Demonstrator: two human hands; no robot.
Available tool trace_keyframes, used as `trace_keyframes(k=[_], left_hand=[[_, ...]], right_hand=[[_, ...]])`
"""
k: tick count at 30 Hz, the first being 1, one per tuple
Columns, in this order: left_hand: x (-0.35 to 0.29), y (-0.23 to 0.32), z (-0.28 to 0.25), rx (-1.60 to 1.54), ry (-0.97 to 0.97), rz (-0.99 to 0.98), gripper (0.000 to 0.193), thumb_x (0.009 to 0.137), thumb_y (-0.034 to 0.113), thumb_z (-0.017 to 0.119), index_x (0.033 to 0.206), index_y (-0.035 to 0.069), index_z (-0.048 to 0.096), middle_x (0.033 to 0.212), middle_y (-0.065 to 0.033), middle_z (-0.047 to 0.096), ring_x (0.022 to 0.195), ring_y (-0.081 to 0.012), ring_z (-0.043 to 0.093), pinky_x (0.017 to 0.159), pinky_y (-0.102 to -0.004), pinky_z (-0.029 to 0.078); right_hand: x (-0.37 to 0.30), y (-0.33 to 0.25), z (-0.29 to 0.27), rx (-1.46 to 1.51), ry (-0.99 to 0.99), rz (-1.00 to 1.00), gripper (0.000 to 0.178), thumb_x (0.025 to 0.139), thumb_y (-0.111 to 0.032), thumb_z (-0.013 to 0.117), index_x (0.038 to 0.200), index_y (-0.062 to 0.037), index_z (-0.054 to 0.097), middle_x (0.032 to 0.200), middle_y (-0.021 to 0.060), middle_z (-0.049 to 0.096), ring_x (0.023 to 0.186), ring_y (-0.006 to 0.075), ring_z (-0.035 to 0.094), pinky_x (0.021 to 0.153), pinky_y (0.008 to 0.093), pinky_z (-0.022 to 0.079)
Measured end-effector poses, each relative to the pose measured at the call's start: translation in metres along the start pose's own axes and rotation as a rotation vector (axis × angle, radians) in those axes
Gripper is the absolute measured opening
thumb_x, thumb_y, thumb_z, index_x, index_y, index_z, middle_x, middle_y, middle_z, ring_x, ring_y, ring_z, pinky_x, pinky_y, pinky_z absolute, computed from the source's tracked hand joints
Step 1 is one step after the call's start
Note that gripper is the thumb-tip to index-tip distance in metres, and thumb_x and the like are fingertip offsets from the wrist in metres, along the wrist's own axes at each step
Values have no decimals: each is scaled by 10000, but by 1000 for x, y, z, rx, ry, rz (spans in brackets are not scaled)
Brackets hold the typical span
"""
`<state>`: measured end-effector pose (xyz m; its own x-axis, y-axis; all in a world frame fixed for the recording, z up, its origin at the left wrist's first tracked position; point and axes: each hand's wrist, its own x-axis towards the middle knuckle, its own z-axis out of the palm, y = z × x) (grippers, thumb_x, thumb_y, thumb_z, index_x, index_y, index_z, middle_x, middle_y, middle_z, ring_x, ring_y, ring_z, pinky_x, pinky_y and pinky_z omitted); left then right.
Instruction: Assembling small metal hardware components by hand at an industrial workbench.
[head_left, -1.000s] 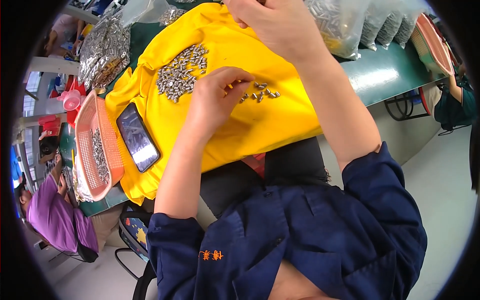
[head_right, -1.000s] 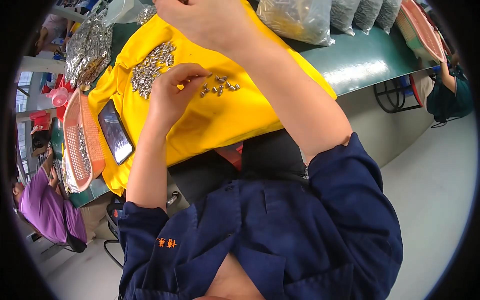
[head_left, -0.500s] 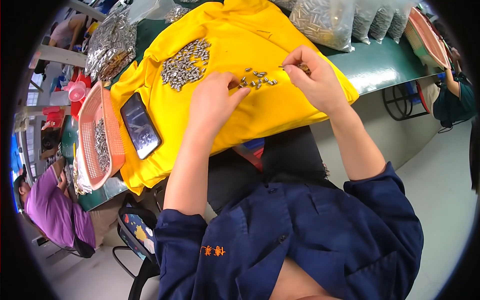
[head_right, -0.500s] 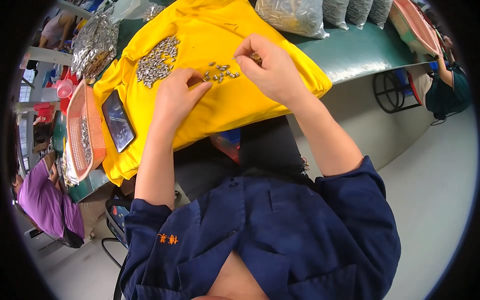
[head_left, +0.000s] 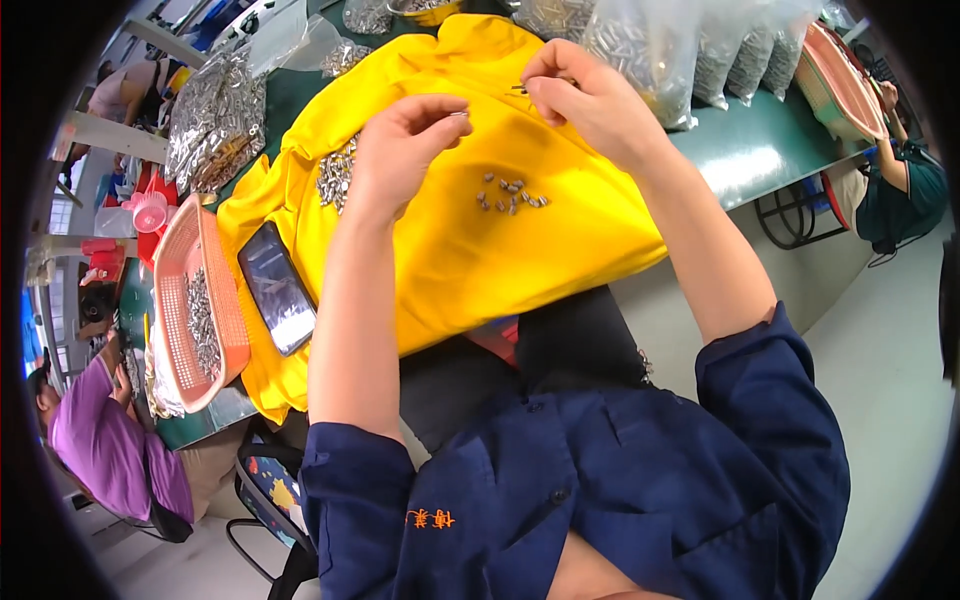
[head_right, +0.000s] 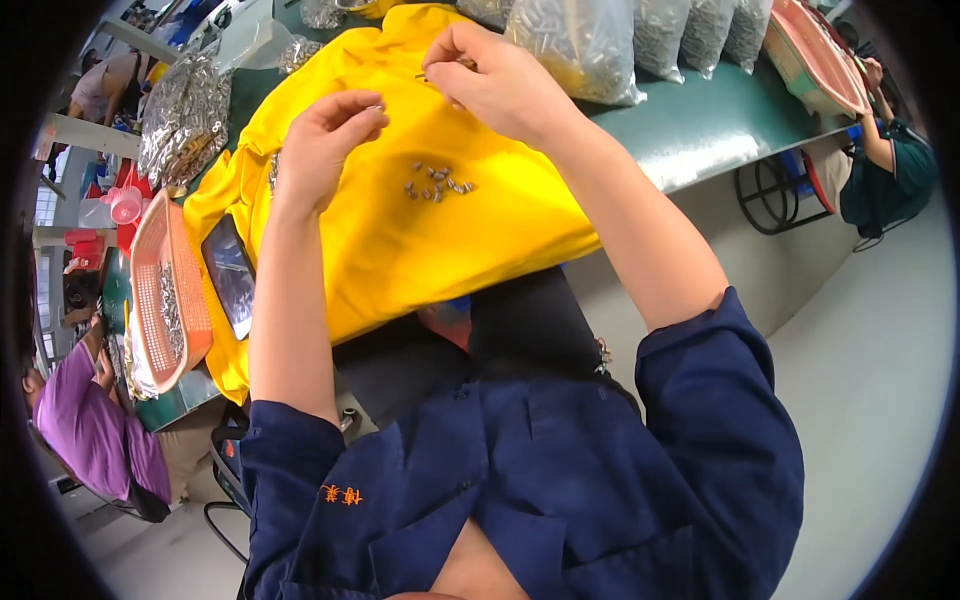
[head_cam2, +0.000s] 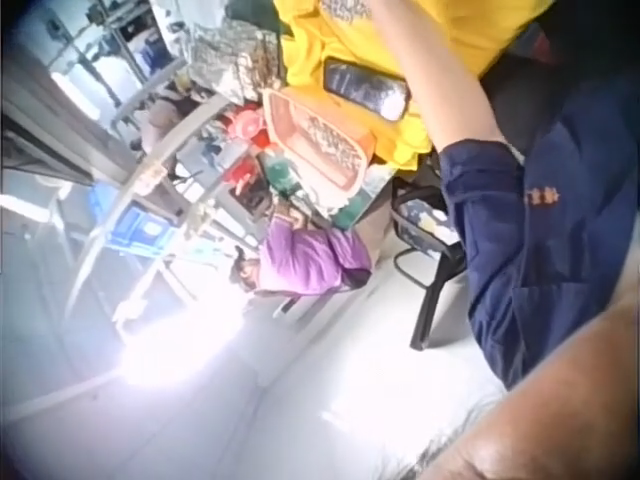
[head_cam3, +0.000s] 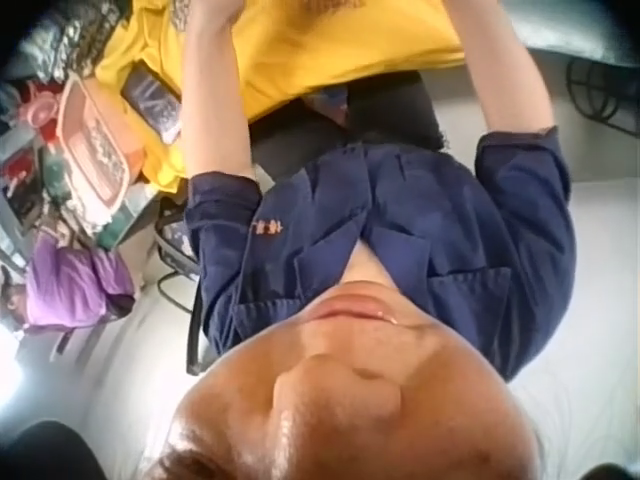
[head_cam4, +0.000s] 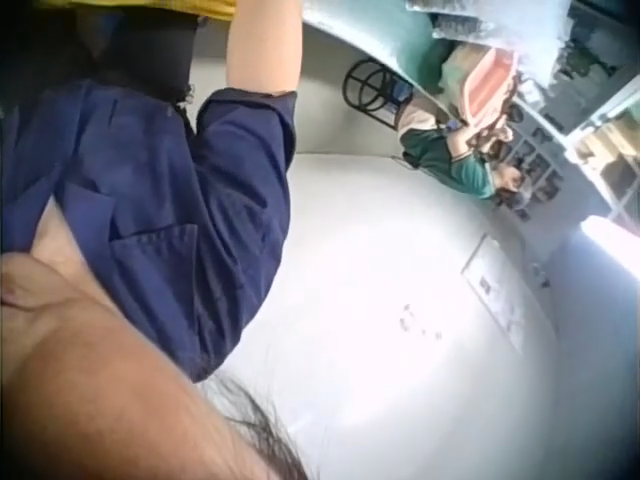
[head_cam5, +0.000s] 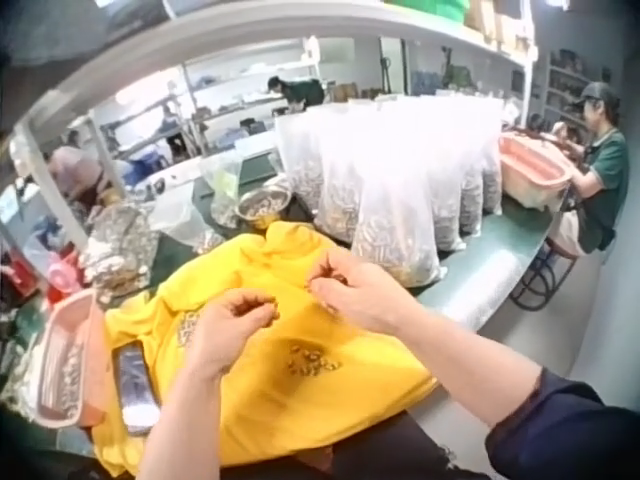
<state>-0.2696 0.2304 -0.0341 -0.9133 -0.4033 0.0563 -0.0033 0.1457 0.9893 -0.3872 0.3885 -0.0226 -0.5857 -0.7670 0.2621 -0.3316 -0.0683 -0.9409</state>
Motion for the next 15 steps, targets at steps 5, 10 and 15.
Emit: trace_keyframes(k=[5, 10, 15], left_hand=[[14, -17, 16, -322, -82, -71, 174, 770, 31, 578, 935, -23, 580, 818, -67, 612, 729, -128, 583, 693, -229, 464], [16, -20, 13, -316, -82, -103, 171, 770, 22, 576, 933, -30, 581, 819, -74, 614, 746, -130, 591, 701, -229, 469], [15, -19, 17, -222, -58, -116, 165, 764, 4, 574, 922, -45, 584, 829, -78, 617, 727, -128, 596, 693, -219, 476]], right_hand=[[12, 27, 10, -24, -27, 49, 37, 782, -66, 497, 805, -42, 484, 665, -39, 460, 571, 27, 408, 521, 172, 338], [13, 26, 2, -71, -54, 53, 35, 784, -66, 499, 802, -44, 478, 704, -46, 460, 599, 22, 376, 509, 171, 319], [13, 28, 6, -83, -142, 85, 45, 778, -67, 501, 804, -40, 475, 709, -42, 459, 606, 36, 390, 512, 187, 336]])
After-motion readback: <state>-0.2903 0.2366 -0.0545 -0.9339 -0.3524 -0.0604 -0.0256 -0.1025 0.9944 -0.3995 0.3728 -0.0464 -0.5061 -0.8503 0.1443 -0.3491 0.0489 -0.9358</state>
